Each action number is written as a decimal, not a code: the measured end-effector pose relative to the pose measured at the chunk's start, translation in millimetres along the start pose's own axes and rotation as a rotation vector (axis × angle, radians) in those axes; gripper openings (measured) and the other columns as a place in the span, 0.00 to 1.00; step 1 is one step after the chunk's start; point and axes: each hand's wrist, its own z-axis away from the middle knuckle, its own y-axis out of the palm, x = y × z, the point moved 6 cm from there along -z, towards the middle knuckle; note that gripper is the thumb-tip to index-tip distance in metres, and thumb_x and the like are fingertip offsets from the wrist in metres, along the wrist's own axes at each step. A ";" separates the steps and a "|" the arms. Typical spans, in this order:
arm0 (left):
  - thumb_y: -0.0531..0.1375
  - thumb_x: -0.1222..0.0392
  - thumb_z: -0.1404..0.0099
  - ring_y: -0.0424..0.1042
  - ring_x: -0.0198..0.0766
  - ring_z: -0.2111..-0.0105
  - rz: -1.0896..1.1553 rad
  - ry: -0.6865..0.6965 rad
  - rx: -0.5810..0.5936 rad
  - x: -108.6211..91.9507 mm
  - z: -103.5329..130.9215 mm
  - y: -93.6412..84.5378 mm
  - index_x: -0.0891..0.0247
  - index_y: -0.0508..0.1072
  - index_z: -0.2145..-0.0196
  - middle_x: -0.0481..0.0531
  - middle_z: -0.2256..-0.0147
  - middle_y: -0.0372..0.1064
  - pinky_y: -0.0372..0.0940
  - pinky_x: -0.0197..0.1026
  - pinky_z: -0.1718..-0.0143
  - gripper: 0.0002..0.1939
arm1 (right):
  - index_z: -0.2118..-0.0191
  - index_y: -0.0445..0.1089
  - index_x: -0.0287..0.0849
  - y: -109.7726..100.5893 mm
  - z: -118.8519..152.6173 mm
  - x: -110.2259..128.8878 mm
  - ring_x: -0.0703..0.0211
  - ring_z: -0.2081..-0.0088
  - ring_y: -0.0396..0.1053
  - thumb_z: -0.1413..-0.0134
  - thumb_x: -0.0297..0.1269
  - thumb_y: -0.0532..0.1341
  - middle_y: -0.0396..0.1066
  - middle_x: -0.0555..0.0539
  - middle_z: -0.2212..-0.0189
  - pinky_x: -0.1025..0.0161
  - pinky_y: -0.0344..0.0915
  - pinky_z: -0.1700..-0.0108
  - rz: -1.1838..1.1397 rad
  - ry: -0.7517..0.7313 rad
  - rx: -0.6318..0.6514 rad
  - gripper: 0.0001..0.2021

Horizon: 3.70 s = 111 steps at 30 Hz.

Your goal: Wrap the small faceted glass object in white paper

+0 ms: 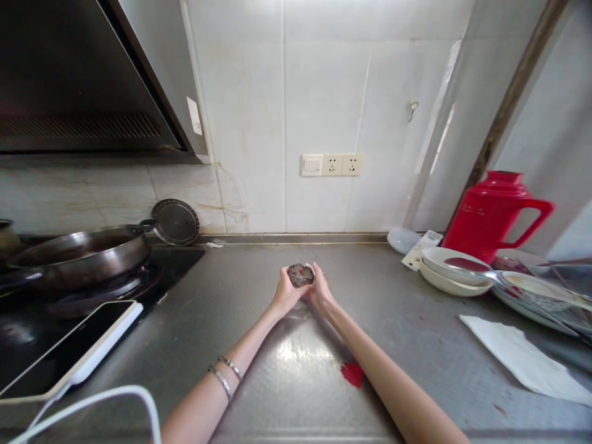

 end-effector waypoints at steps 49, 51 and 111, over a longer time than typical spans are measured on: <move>0.71 0.58 0.55 0.71 0.45 0.54 -0.104 0.129 -0.114 -4.3 9.6 -13.3 0.62 0.56 0.52 0.60 0.53 0.66 0.65 0.50 0.51 0.37 | 0.69 0.73 0.45 -14.4 -13.6 -7.1 0.57 0.64 0.73 0.50 0.49 0.57 0.77 0.52 0.73 0.65 0.68 0.60 0.172 -0.172 -0.096 0.14; 0.70 0.57 0.54 0.70 0.46 0.53 -0.101 0.119 -0.122 -6.6 11.5 -11.3 0.62 0.55 0.51 0.61 0.52 0.65 0.64 0.50 0.50 0.38 | 0.69 0.73 0.45 -14.2 -13.1 -7.0 0.57 0.64 0.73 0.50 0.49 0.58 0.77 0.52 0.73 0.65 0.68 0.61 0.185 -0.180 -0.103 0.14; 0.74 0.57 0.61 0.71 0.51 0.53 -0.236 0.121 0.136 -25.4 10.9 -4.5 0.63 0.69 0.51 0.58 0.55 0.71 0.64 0.53 0.49 0.38 | 0.75 0.75 0.39 -19.8 -7.0 24.1 0.55 0.75 0.74 0.49 0.58 0.53 0.76 0.45 0.80 0.63 0.68 0.69 0.393 -0.120 -0.078 0.27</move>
